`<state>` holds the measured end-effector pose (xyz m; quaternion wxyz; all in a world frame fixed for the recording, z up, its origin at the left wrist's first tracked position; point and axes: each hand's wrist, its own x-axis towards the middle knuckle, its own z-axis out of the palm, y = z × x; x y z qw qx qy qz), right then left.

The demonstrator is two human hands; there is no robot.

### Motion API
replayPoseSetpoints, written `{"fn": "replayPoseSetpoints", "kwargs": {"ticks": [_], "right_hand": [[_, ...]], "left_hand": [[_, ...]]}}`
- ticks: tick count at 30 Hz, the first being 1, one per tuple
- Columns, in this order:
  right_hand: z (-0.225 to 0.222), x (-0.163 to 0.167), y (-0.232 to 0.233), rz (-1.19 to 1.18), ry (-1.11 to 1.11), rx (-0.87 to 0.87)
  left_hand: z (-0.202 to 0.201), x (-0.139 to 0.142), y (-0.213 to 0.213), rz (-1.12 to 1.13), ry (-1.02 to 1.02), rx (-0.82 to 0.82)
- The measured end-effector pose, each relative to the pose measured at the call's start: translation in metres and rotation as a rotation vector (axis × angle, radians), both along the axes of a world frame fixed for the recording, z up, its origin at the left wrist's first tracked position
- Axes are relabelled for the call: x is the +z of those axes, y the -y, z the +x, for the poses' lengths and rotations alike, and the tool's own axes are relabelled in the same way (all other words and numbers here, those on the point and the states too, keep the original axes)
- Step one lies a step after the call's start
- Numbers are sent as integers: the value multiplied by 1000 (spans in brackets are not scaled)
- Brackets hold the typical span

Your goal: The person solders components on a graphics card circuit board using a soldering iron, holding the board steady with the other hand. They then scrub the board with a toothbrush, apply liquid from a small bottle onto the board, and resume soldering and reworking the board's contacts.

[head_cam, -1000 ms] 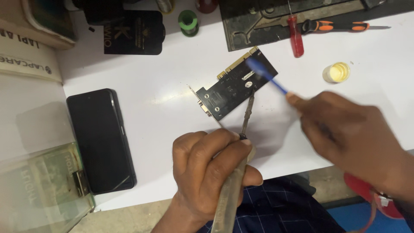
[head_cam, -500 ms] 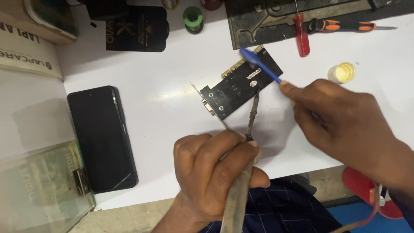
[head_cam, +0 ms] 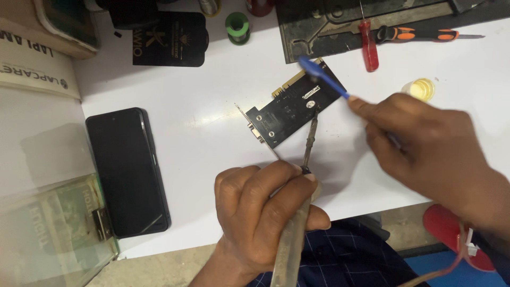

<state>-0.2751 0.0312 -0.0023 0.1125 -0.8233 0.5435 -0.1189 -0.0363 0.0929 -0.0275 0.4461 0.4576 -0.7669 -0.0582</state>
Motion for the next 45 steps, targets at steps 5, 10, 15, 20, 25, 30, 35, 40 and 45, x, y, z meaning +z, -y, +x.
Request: {"fn": "replayPoseSetpoints", "kwargs": {"ticks": [5,10,15,20,25,30,35,40,45], "right_hand": [[1,0,-9,200,62,-36],[-7,-1,-3,28,13,-55],[-11,-1,-10,74,-96,-146],[-7,2,-14,108,-1,-140],[-10,3,-21,213,17,-227],[-19,-1,-34,239,31,-248],[-23,7,-31,1,-210,190],[-19,6,-45,290,-30,-194],[-35,-8,-57,250,22,-151]], "left_hand": [[0,1,-2,37,3,6],[0,0,-1,13,2,4],[-1,-1,-1,13,-17,5],[-1,-2,-1,20,-23,5],[-2,-1,-2,28,-23,17],[-1,-1,-3,36,-27,9],[-1,-2,-1,20,-34,8],[0,-2,-1,14,-32,3],[-1,-2,-1,22,-35,11]]}}
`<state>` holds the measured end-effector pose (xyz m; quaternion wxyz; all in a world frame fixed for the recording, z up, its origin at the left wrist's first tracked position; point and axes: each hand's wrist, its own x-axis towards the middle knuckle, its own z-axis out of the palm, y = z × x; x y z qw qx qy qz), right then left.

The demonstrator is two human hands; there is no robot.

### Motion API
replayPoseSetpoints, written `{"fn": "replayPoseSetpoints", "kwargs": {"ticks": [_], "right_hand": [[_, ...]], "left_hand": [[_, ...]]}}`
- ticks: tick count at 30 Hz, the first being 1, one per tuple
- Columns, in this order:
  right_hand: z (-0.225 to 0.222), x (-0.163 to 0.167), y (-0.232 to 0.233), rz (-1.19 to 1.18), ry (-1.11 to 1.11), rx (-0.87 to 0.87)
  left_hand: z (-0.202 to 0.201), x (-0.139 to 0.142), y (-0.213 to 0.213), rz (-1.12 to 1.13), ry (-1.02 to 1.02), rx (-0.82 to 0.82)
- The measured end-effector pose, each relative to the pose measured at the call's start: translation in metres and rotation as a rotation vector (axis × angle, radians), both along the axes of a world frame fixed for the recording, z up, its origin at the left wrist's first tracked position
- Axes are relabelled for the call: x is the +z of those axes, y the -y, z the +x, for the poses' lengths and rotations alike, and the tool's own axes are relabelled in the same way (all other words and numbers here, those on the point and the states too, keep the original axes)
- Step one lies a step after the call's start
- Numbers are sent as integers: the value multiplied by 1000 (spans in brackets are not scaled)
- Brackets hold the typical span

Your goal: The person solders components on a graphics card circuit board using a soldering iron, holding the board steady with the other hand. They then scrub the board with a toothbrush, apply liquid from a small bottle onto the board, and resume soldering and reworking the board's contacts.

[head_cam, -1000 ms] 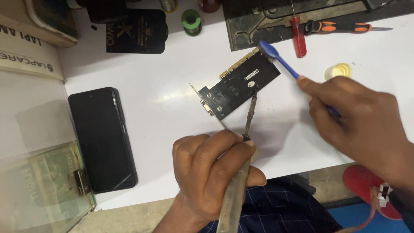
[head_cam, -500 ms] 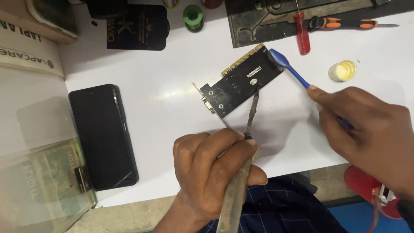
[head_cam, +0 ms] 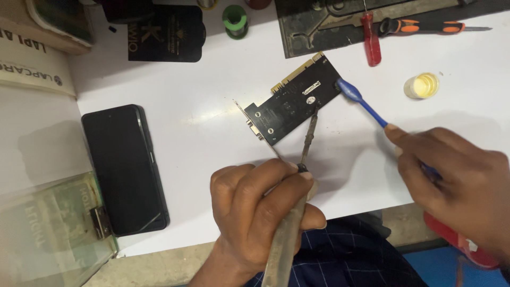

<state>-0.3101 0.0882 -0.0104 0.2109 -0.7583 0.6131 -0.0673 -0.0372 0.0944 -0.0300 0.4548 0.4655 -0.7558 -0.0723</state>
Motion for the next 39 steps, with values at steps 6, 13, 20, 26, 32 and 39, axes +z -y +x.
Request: {"fn": "replayPoseSetpoints", "kwargs": {"ticks": [6,13,20,26,32,39], "right_hand": [[-9,3,10,-192,-209,394],[9,14,26,77,-10,-110],[9,8,73,-100,1,139],[1,16,108,-129,-133,276],[-1,16,122,-53,-204,195],[-3,14,150,-220,-206,414]], "left_hand": [[-2,-1,-1,21,-10,8],[1,-1,-3,22,-19,-27],[19,6,6,141,-84,-101],[22,10,5,158,-53,-111],[18,8,-1,151,-60,-111],[16,3,-4,168,-110,-128]]}}
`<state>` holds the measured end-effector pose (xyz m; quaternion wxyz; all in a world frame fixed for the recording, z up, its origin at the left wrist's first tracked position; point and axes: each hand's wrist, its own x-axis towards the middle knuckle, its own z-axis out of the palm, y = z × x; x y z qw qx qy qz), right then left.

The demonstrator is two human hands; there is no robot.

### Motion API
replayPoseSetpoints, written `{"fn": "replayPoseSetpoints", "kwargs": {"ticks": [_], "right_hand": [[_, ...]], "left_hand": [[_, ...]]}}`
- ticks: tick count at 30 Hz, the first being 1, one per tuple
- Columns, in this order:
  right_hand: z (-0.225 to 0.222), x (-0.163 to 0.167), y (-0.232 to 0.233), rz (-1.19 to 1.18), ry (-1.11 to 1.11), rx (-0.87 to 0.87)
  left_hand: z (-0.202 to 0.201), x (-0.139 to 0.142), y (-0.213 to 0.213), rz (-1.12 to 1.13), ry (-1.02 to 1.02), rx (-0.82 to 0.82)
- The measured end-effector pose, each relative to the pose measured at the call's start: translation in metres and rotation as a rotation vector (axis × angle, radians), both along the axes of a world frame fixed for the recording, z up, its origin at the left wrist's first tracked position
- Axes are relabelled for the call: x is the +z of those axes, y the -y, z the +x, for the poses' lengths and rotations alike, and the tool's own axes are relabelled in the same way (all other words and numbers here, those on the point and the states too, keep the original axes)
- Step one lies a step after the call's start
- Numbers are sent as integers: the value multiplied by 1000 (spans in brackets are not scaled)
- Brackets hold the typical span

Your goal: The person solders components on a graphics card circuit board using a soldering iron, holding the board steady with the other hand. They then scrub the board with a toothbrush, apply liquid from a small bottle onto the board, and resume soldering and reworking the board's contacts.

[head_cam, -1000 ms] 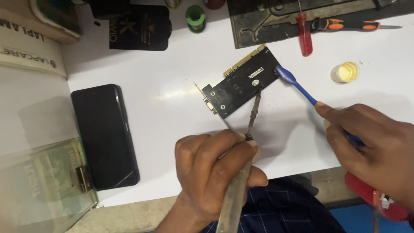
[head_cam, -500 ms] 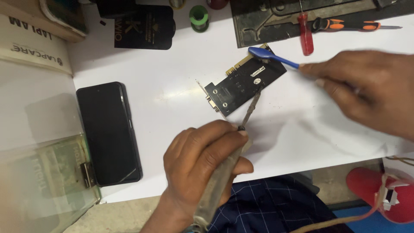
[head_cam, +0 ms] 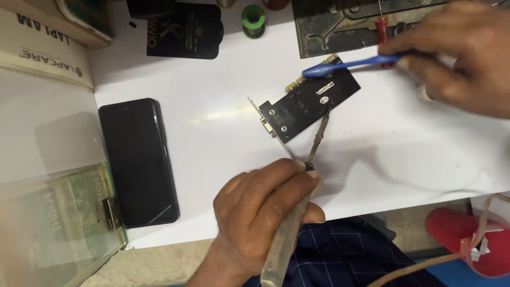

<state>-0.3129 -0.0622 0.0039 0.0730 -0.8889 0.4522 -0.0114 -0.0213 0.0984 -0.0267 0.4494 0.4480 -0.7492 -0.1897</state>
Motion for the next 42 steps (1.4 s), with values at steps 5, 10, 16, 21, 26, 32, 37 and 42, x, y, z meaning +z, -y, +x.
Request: {"fn": "replayPoseSetpoints", "kwargs": {"ticks": [5,10,16,21,26,32,37,42], "right_hand": [[4,-2,10,64,159,-19],[24,-6,6,-48,121,204],[37,-3,17,119,214,217],[38,-6,22,117,257,275],[38,-8,25,201,293,213],[41,-8,26,173,310,296],[36,-9,21,91,298,254],[13,-8,10,86,291,86]], "left_hand": [[1,0,-1,8,-15,-12],[2,1,-1,19,-20,-25],[0,1,-3,30,-25,-21],[-1,0,-1,6,-30,-5],[-2,1,-2,36,-37,-11],[-1,-1,-4,27,-20,4],[-2,-1,-4,45,-31,3],[-2,0,-3,23,-30,6]]}}
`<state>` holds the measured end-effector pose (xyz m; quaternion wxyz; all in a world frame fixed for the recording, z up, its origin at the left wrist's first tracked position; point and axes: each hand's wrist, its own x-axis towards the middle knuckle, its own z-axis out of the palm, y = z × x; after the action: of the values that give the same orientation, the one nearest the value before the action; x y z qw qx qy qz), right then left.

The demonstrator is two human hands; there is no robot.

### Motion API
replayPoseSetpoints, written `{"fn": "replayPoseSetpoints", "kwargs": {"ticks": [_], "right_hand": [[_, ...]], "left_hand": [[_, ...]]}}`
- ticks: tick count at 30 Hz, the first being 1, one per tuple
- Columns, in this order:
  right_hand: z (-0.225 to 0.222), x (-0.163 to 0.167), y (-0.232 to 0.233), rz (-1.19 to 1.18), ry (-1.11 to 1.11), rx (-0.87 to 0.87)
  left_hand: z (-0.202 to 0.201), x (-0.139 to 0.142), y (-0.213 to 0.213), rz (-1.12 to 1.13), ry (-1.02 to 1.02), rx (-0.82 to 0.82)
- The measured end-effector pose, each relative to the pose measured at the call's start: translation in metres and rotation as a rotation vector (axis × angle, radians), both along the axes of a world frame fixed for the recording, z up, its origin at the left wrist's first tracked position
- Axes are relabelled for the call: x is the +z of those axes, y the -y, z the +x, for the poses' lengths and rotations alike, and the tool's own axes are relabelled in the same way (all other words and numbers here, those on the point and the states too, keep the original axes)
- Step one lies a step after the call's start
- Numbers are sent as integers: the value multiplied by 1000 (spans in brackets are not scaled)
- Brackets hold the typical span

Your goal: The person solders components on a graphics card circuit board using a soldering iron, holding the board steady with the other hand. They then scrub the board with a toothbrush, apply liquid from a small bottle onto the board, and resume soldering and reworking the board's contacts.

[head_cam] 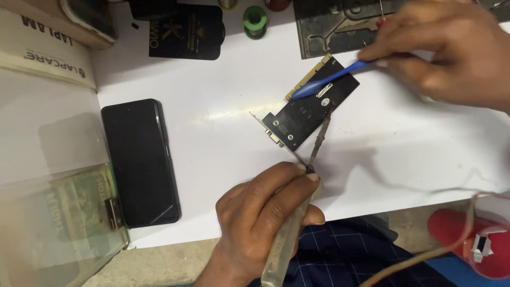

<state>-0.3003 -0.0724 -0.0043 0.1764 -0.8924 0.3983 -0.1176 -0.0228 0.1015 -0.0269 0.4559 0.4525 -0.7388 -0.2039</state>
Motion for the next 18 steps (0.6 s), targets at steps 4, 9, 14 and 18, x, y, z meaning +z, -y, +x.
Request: {"fn": "replayPoseSetpoints", "kwargs": {"ticks": [4,9,14,18], "right_hand": [[-16,-1,-7,-90,-1,-65],[-10,-1,-26,-202,-86,-50],[5,8,-36,-196,-66,-111],[8,13,-47,-86,-107,-189]], "left_hand": [[-1,1,-1,15,12,11],[-2,0,-1,20,1,18],[-3,-2,0,15,0,33],[-3,-2,-1,30,10,33]]}}
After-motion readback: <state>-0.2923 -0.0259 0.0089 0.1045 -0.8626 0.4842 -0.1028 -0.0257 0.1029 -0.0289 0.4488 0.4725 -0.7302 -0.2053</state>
